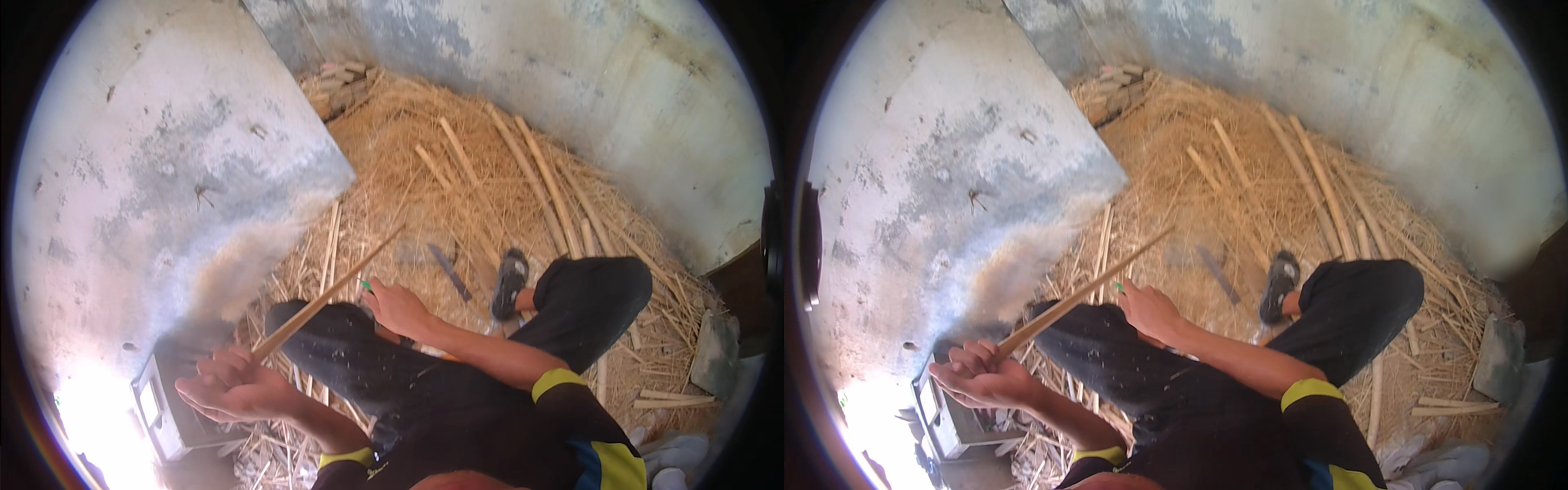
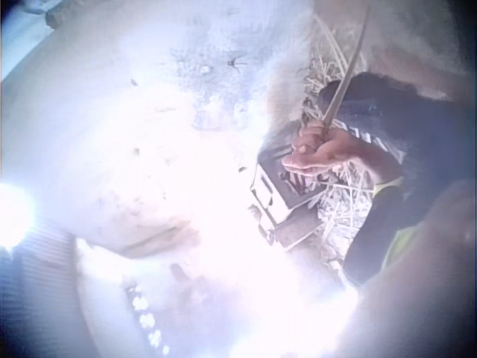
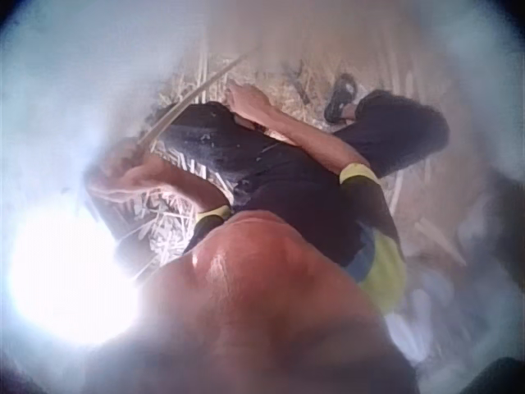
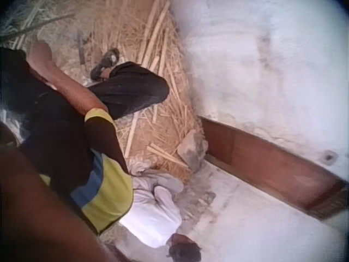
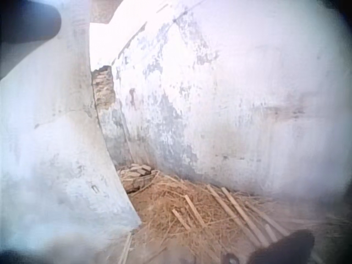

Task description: The person sits on a straw-covered floor and uses a green utility knife to shave a thin bamboo stick. They hold the stick against their leg and repeatedly scrape the blade along its length to remove the outer layer.

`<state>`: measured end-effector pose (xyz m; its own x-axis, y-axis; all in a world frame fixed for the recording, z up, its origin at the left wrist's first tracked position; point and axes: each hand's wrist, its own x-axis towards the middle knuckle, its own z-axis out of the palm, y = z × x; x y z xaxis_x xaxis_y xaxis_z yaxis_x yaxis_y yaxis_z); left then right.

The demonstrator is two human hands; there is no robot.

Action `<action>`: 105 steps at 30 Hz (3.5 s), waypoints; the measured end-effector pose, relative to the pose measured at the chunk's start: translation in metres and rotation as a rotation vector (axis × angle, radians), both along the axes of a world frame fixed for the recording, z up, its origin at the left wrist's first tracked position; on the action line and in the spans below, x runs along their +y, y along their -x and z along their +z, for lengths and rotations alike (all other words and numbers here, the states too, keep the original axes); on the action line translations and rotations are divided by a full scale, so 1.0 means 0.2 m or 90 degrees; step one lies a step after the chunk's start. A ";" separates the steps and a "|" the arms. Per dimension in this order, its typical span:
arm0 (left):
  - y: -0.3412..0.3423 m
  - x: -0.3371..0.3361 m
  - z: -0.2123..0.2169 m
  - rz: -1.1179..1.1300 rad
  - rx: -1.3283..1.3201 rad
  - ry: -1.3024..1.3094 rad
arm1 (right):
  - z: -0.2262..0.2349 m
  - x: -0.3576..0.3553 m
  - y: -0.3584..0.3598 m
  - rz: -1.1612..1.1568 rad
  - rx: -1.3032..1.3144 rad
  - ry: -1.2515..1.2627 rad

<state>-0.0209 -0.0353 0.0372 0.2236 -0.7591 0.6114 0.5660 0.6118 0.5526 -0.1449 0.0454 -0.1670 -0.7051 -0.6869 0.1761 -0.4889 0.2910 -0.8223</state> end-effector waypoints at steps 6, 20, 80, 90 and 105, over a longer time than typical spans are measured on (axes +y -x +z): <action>0.03 0.01 0.01 -0.017 0.016 0.000 | 0.17 0.05 -0.04 0.123 0.002 0.077; 0.18 -0.09 -0.11 0.249 -0.171 0.101 | 0.15 0.06 0.10 0.092 0.049 0.092; 0.04 -0.13 0.01 -0.039 -0.032 -0.044 | 0.38 0.06 -0.07 0.178 0.062 -0.009; 0.07 -0.16 0.04 0.039 -0.032 -0.066 | 0.25 -0.02 -0.01 0.115 0.077 -0.097; 0.06 -0.26 0.03 0.072 -0.050 -0.056 | 0.04 -0.10 0.16 0.119 0.065 -0.121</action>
<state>-0.0338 -0.0867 0.0429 0.2647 -0.7832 0.5626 0.4500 0.6163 0.6462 -0.1776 0.0250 -0.1594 -0.5485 -0.8307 0.0954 -0.6261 0.3324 -0.7053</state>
